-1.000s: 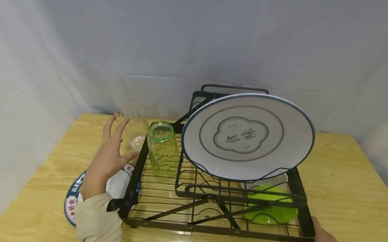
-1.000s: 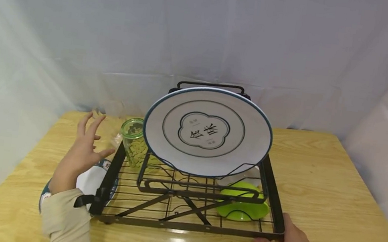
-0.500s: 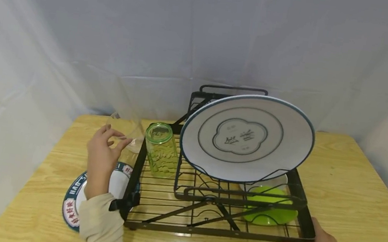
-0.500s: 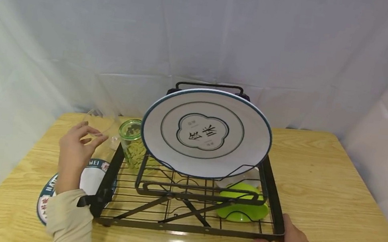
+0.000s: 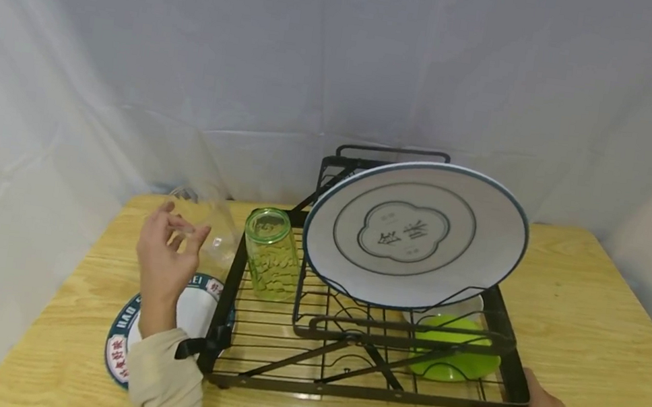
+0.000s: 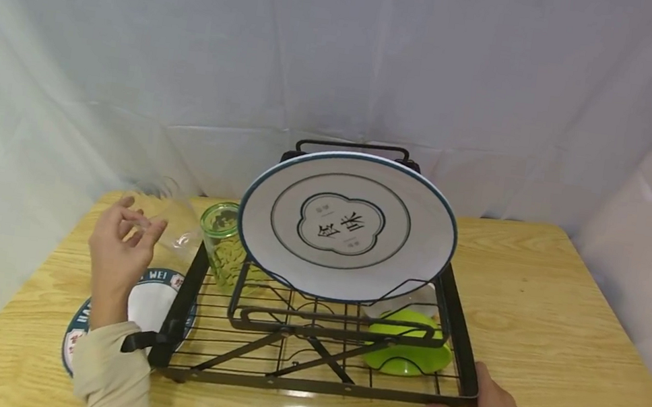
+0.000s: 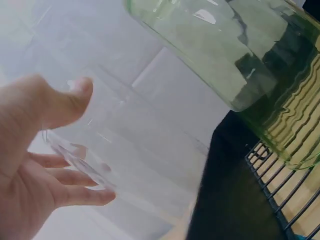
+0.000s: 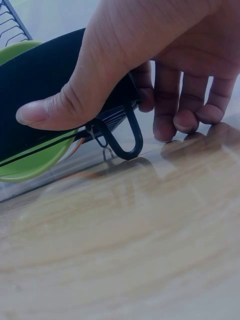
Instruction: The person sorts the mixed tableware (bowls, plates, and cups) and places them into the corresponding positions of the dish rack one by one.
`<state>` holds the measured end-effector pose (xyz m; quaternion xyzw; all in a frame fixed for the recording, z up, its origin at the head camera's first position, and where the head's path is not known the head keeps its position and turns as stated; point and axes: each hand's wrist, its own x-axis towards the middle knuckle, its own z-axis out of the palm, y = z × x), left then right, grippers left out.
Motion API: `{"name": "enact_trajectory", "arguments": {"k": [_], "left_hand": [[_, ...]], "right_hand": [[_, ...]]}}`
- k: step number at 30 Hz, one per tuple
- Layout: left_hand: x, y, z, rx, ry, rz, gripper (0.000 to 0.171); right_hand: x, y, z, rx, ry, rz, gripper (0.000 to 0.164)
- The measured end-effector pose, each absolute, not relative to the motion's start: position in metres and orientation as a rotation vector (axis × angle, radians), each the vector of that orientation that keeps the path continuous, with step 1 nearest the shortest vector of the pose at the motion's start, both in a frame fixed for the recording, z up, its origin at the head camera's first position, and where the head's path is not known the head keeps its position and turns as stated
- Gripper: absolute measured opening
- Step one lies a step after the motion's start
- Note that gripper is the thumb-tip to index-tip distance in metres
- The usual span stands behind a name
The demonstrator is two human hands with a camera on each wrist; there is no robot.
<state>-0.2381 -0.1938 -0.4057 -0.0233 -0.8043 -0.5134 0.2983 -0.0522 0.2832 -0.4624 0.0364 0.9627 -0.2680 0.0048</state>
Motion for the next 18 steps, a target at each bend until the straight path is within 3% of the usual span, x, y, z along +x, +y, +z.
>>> {"name": "enact_trajectory", "arguments": {"k": [13,18], "left_hand": [[-0.2373,-0.1889,-0.4060,-0.229,-2.131,-1.262,0.029],[-0.2350,-0.1913,-0.4062,-0.230,-2.268,-1.348,0.044]], "right_hand": [[-0.0572,0.2849,-0.4660,0.096,3.019,-0.847,0.093],[-0.0590,0.2857,-0.4679,0.085,3.020,-0.847,0.090]]}}
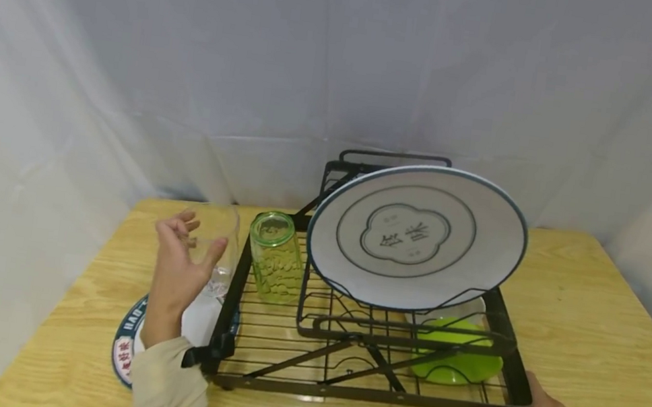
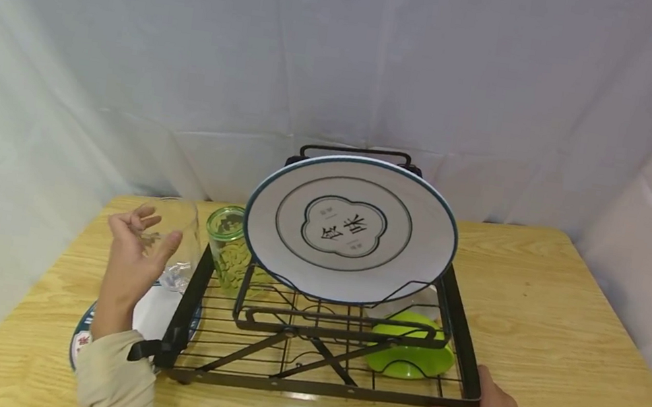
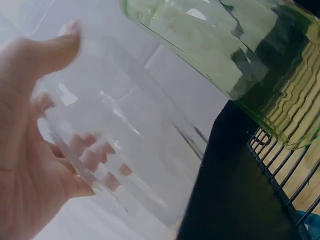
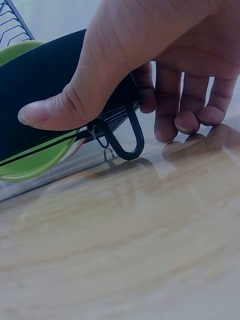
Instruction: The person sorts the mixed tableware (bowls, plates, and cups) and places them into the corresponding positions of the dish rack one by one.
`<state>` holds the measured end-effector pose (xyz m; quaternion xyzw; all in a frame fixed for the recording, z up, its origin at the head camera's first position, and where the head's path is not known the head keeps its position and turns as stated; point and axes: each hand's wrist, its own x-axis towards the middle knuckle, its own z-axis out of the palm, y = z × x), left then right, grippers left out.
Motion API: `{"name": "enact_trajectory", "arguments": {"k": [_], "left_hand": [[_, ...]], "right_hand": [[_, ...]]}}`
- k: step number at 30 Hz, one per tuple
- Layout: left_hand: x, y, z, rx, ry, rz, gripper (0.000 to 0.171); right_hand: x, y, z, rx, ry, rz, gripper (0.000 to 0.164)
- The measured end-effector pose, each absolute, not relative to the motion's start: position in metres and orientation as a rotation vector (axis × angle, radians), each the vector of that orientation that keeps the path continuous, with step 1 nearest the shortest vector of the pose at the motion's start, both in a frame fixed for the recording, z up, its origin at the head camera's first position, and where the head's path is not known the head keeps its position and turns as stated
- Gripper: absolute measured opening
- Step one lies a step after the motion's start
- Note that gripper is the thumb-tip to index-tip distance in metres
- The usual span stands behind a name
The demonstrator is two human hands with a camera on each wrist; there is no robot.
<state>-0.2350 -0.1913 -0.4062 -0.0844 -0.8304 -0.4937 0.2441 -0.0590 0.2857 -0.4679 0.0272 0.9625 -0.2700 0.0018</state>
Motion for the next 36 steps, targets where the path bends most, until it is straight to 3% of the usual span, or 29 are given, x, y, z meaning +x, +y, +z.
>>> {"name": "enact_trajectory", "arguments": {"k": [10,36], "left_hand": [[-0.227,-0.189,-0.399,-0.143,-2.492,-1.305,0.080],[-0.212,-0.183,-0.377,-0.283,-2.460,-1.243,0.076]], "right_hand": [[-0.058,0.286,-0.469,0.087,3.012,-0.829,0.093],[-0.056,0.284,-0.466,0.073,3.032,-0.833,0.086]]}}
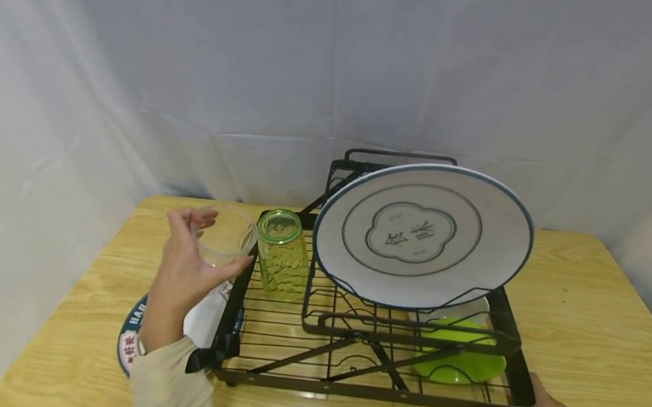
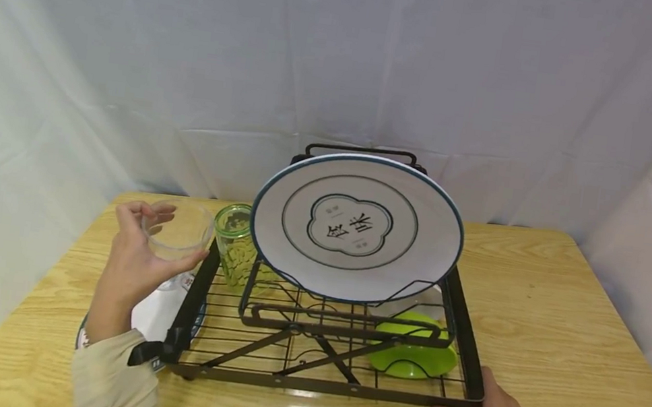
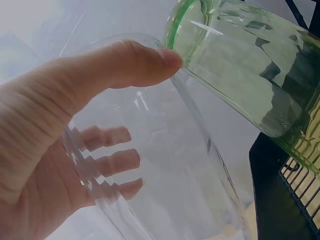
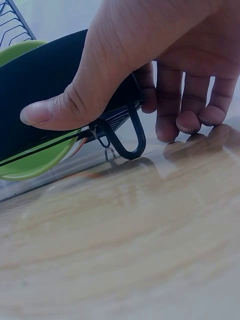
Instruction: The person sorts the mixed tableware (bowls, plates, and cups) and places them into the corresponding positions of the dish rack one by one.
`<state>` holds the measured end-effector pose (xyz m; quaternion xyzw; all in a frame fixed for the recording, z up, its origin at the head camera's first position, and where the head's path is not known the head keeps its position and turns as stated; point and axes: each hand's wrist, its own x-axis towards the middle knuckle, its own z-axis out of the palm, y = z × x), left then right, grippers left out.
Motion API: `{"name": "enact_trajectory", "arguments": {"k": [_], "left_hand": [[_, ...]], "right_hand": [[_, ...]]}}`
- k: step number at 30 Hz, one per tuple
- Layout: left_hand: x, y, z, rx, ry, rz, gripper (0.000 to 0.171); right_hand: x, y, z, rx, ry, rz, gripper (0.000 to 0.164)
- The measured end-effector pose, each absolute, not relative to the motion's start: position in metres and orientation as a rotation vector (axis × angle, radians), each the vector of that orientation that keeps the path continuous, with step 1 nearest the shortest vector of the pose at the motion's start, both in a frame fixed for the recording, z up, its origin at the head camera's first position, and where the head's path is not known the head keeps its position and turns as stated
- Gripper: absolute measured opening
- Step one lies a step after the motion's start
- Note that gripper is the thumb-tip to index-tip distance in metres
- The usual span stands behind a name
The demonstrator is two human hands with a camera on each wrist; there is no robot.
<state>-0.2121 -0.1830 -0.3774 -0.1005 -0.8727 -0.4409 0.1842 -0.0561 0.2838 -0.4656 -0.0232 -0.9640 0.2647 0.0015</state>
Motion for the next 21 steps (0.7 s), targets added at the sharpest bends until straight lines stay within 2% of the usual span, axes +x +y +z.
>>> {"name": "enact_trajectory", "arguments": {"k": [9,21], "left_hand": [[-0.207,-0.179,-0.368,-0.375,-2.436,-1.242,0.087],[-0.198,-0.175,-0.356,-0.421,-2.500,-1.184,0.089]], "right_hand": [[-0.056,0.283,-0.466,-0.060,-3.011,0.811,0.087],[-0.055,0.283,-0.467,-0.054,-2.996,0.804,0.088]]}}
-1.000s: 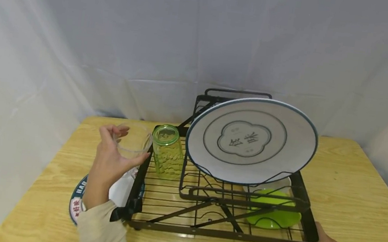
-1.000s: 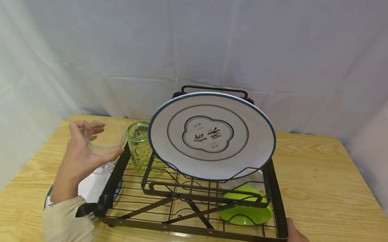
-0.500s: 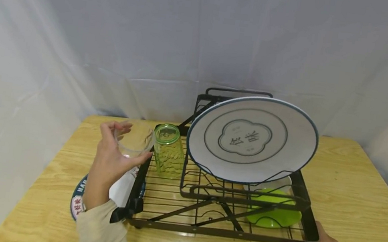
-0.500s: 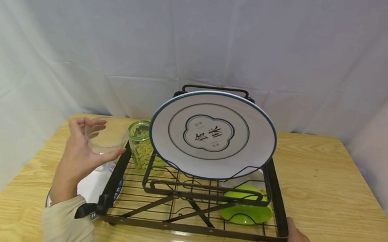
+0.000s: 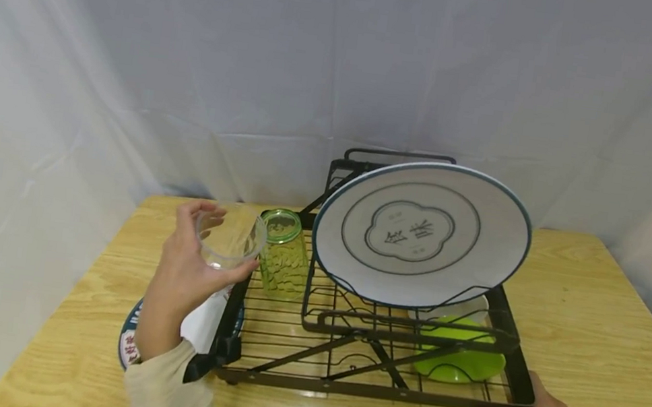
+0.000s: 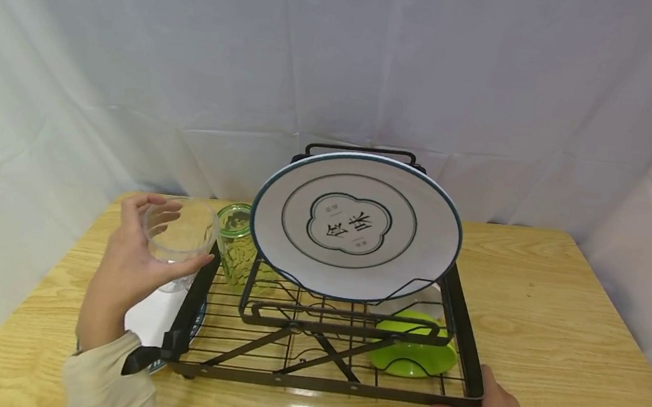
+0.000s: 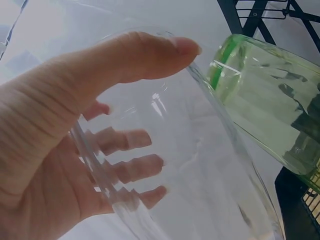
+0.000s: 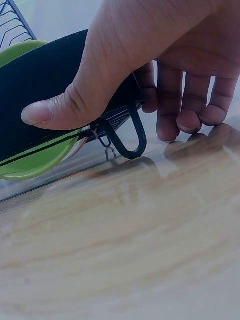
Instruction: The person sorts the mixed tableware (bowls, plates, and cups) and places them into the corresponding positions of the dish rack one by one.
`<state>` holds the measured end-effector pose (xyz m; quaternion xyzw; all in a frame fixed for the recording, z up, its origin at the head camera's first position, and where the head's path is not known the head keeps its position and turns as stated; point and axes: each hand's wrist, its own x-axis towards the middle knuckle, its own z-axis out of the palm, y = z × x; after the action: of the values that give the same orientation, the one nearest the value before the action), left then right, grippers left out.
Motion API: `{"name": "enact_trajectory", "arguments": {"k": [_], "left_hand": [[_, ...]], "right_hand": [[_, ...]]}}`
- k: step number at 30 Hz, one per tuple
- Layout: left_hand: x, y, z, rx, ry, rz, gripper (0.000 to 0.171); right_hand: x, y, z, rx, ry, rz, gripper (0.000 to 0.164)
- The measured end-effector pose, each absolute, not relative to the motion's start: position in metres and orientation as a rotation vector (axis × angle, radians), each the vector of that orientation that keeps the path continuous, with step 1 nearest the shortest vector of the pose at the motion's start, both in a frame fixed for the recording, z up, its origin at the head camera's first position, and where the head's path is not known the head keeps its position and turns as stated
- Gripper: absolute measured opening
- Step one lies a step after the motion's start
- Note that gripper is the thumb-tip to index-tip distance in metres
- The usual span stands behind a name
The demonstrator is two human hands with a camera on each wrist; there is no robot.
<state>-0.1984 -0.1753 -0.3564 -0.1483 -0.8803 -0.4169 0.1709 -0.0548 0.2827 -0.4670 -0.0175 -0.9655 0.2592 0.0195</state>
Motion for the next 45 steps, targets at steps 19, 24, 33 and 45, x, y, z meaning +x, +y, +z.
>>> {"name": "enact_trajectory", "arguments": {"k": [19,24,33,45], "left_hand": [[-0.193,-0.164,-0.344,-0.528,-2.468,-1.083,0.108],[-0.191,-0.159,-0.342,-0.521,-2.434,-1.076,0.105],[-0.187,-0.154,-0.339,-0.538,-2.402,-1.194,0.096],[-0.187,-0.135,-0.333,-0.601,-2.338,-1.533,0.092]], "right_hand": [[-0.055,0.285,-0.468,-0.070,-3.011,0.823,0.085],[-0.055,0.284,-0.467,-0.070,-3.011,0.822,0.084],[-0.055,0.284,-0.467,-0.063,-3.006,0.815,0.087],[-0.055,0.284,-0.467,-0.057,-3.000,0.834,0.085]]}}
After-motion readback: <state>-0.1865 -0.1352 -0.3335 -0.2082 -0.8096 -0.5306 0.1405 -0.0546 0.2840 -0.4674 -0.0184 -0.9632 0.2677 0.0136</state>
